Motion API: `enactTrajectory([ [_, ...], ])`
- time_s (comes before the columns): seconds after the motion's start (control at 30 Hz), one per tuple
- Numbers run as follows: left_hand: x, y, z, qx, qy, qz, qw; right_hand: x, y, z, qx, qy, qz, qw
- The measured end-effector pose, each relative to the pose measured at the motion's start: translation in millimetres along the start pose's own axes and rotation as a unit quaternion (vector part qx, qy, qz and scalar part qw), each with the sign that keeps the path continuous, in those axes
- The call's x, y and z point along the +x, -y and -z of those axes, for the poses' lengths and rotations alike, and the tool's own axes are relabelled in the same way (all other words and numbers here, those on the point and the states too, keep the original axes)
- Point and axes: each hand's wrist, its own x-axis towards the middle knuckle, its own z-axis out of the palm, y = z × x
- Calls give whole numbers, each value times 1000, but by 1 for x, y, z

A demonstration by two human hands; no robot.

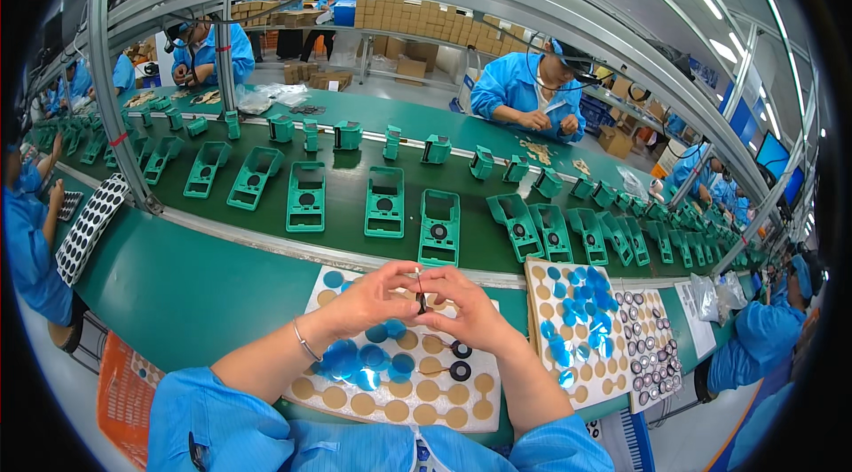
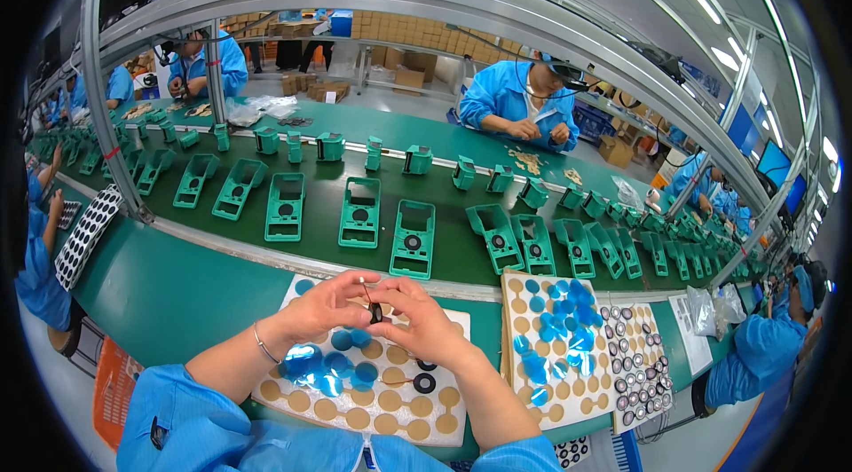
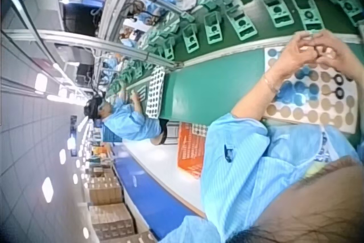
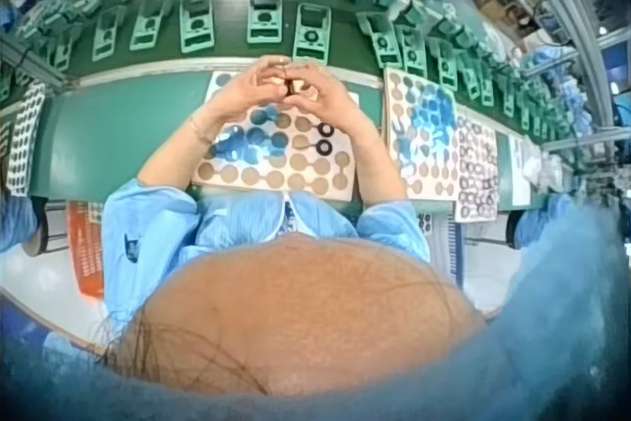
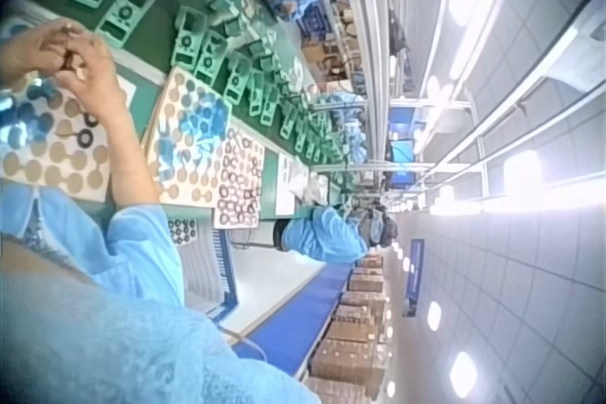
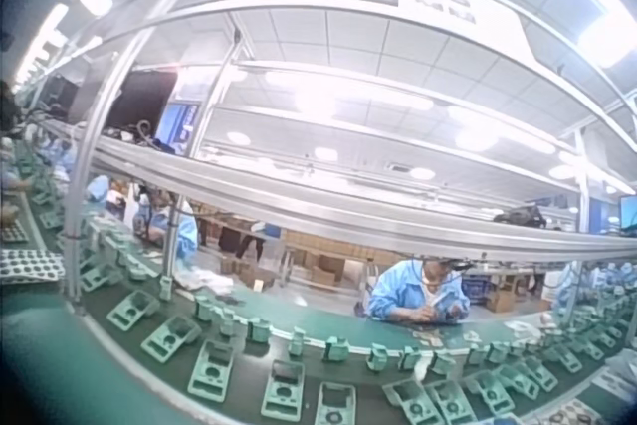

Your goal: The person assembles rubber rings into a green plastic chassis by hand, taking the rings from component trays and inserting them into the chassis.

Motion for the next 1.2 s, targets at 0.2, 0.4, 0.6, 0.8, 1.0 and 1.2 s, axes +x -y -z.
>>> enactTrajectory([
  [0.2, -2, 1, 9, 185, -103, 34, 977, 2, 2, -11, -134, -71, -11, 988],
  [0.4, -2, 1, 8, 197, -139, -1, 970, 4, 5, -15, -239, -79, 28, 967],
  [0.6, -3, 0, 11, 187, -129, 14, 974, 5, 6, -14, -247, -68, 40, 966],
  [0.8, -1, 1, 20, 54, -59, 59, 995, 4, 7, -9, -116, -35, -3, 993],
  [1.0, -1, 1, 25, 3, -49, 86, 995, 5, 0, -5, 124, -30, -109, 986],
  [1.2, -3, -3, 46, 349, 1, 98, 932, 4, 2, 11, 177, -134, -108, 969],
])
